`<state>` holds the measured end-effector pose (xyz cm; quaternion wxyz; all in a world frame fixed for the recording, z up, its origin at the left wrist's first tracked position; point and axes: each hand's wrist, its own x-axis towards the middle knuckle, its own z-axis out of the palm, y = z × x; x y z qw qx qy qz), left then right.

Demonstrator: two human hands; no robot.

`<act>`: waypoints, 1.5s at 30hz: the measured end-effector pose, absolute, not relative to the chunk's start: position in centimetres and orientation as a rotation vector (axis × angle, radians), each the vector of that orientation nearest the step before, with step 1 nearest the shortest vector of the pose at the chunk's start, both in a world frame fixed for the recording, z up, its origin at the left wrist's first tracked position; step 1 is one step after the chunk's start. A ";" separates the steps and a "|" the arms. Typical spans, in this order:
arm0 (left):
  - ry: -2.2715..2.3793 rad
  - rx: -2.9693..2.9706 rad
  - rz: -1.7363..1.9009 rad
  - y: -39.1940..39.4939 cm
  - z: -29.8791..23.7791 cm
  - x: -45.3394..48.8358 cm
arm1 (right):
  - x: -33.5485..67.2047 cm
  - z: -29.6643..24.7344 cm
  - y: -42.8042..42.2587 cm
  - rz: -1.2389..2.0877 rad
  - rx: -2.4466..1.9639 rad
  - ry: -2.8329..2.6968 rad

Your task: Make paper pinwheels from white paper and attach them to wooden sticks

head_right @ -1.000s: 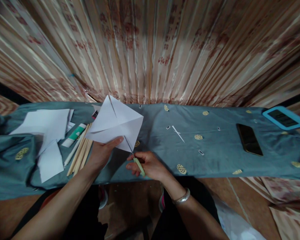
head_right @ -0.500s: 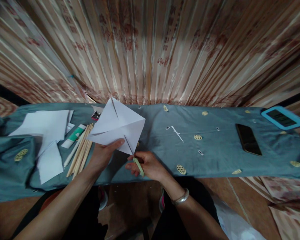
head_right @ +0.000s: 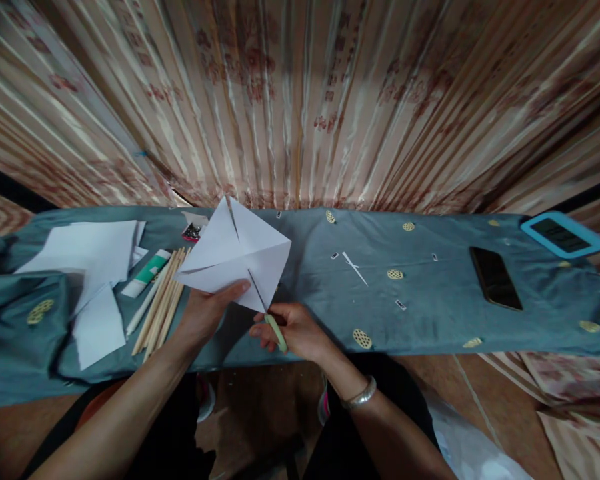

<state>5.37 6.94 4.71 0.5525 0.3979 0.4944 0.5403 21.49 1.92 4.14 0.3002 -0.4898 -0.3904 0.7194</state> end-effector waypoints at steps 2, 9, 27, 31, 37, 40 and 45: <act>1.182 0.943 1.263 6.8 4.7 5.4 | 21.4 4.1 2.0 1.903 -1.288 -1.030; 1.191 0.920 1.263 6.7 4.8 5.3 | 21.2 4.0 2.0 1.890 -1.290 -1.014; 1.231 0.952 1.204 6.7 4.6 5.6 | 21.0 3.8 2.2 1.857 -1.329 -0.957; 1.238 0.938 1.194 6.7 4.8 5.7 | 21.1 4.1 2.2 1.861 -1.345 -0.948; 1.247 0.956 1.153 6.3 5.1 5.8 | 21.1 4.3 2.2 1.826 -1.324 -1.000; 1.240 0.958 1.157 6.3 5.1 5.8 | 21.0 4.3 2.2 1.818 -1.331 -0.998; 1.223 0.952 1.192 6.5 4.7 5.6 | 21.0 4.2 2.2 1.844 -1.293 -0.985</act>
